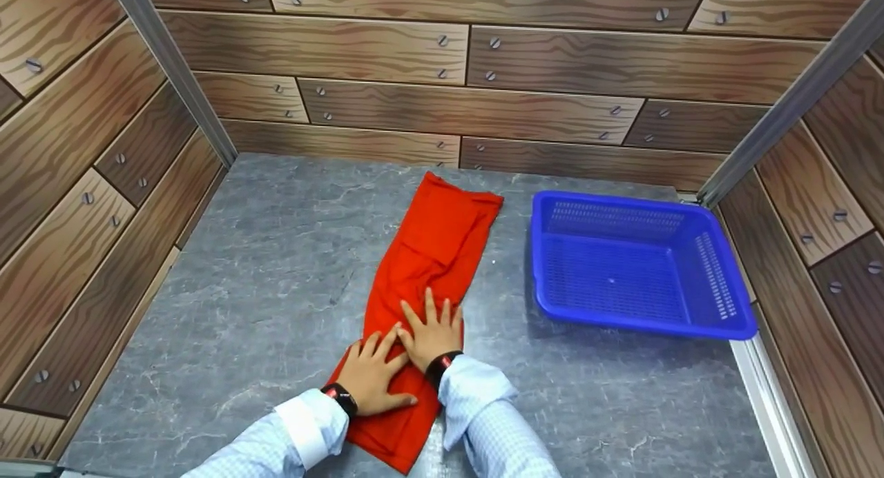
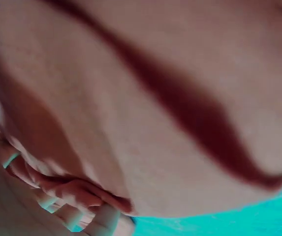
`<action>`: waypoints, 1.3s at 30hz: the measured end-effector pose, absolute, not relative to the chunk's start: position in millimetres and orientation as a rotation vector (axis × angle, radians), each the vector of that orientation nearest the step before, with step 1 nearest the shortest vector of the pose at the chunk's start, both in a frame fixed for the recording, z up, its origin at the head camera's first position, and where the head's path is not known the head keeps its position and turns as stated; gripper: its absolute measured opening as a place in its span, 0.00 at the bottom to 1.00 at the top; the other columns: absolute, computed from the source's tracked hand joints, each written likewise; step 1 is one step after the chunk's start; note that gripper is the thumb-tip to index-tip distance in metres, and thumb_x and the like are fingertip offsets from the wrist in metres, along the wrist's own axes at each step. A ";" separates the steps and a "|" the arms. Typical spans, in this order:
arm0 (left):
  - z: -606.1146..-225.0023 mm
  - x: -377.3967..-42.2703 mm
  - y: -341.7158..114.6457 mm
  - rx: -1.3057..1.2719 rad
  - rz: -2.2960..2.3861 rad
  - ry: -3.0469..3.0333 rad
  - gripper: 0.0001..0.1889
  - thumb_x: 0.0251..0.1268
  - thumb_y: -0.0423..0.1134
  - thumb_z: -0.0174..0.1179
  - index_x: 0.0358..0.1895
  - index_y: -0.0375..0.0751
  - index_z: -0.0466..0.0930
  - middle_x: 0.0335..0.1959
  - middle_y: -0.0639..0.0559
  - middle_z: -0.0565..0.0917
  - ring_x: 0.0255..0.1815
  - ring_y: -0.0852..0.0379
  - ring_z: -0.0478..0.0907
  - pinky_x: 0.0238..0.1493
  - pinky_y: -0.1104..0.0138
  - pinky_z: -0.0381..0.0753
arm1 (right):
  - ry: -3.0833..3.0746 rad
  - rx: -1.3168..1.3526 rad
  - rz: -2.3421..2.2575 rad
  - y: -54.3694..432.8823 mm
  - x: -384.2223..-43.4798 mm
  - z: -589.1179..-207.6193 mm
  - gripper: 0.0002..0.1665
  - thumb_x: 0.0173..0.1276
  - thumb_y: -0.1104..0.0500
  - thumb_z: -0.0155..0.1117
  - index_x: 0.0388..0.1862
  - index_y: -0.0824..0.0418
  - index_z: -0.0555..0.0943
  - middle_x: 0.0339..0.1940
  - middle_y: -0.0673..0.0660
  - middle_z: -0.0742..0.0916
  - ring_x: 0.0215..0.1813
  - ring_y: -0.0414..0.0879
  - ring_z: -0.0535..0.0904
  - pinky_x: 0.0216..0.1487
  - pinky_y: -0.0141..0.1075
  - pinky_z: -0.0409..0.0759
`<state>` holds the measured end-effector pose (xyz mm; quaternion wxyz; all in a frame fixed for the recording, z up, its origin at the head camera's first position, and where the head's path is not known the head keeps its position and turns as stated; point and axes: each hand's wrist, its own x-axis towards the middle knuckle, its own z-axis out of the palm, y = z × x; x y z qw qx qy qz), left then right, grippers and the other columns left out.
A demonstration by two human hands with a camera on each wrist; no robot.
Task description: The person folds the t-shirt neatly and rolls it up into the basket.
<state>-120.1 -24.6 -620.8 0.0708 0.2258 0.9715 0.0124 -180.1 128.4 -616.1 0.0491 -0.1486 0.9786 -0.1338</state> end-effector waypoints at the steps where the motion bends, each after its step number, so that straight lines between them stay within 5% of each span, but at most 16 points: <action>1: -621.4 -121.2 -24.4 0.685 0.059 2.914 0.44 0.52 0.78 0.51 0.74 0.69 0.61 0.80 0.49 0.53 0.74 0.40 0.61 0.68 0.42 0.64 | 2.965 -0.432 -0.409 130.1 -181.2 -617.6 0.33 0.75 0.37 0.44 0.76 0.42 0.63 0.80 0.64 0.57 0.76 0.75 0.54 0.73 0.69 0.46; 13: -620.5 -120.5 -6.2 0.748 0.117 2.857 0.42 0.55 0.73 0.55 0.74 0.69 0.59 0.81 0.49 0.46 0.77 0.40 0.56 0.69 0.47 0.64 | 2.889 -0.272 -0.415 158.7 -199.6 -624.3 0.34 0.75 0.33 0.39 0.76 0.39 0.61 0.82 0.59 0.53 0.81 0.68 0.41 0.71 0.72 0.30; 19: -621.8 -107.3 -0.2 0.824 -0.143 2.864 0.47 0.50 0.82 0.46 0.75 0.73 0.53 0.81 0.53 0.48 0.81 0.40 0.42 0.76 0.41 0.47 | 2.929 -0.227 -0.396 169.8 -201.4 -623.2 0.35 0.74 0.33 0.40 0.77 0.38 0.58 0.82 0.61 0.53 0.80 0.69 0.42 0.71 0.72 0.29; 24: -616.5 -97.2 6.3 0.879 -0.156 2.827 0.43 0.54 0.82 0.40 0.75 0.78 0.50 0.79 0.45 0.56 0.81 0.40 0.45 0.77 0.43 0.43 | 2.985 -0.289 -0.415 173.4 -197.4 -623.8 0.38 0.74 0.34 0.44 0.79 0.42 0.54 0.82 0.60 0.54 0.79 0.70 0.45 0.72 0.72 0.33; 30: -614.3 -119.2 5.8 0.920 0.105 3.039 0.34 0.60 0.64 0.54 0.67 0.53 0.72 0.65 0.43 0.76 0.74 0.39 0.63 0.74 0.48 0.60 | 3.077 -0.463 -0.269 176.0 -177.1 -626.8 0.38 0.72 0.41 0.53 0.76 0.56 0.63 0.80 0.60 0.59 0.79 0.66 0.53 0.75 0.66 0.42; 33: -620.8 -132.2 -1.7 0.854 0.099 3.024 0.41 0.57 0.66 0.58 0.70 0.45 0.68 0.73 0.45 0.67 0.77 0.42 0.59 0.75 0.52 0.61 | 3.069 -0.506 -0.291 177.3 -164.8 -627.9 0.38 0.71 0.45 0.56 0.74 0.60 0.65 0.79 0.62 0.62 0.77 0.66 0.57 0.75 0.65 0.45; 39: -633.2 -142.4 -2.6 0.783 0.102 2.887 0.50 0.56 0.74 0.53 0.78 0.50 0.54 0.80 0.48 0.53 0.80 0.44 0.51 0.76 0.54 0.58 | 3.058 -0.449 -0.398 182.8 -160.2 -631.4 0.36 0.71 0.48 0.55 0.75 0.60 0.64 0.78 0.63 0.64 0.78 0.65 0.56 0.75 0.64 0.48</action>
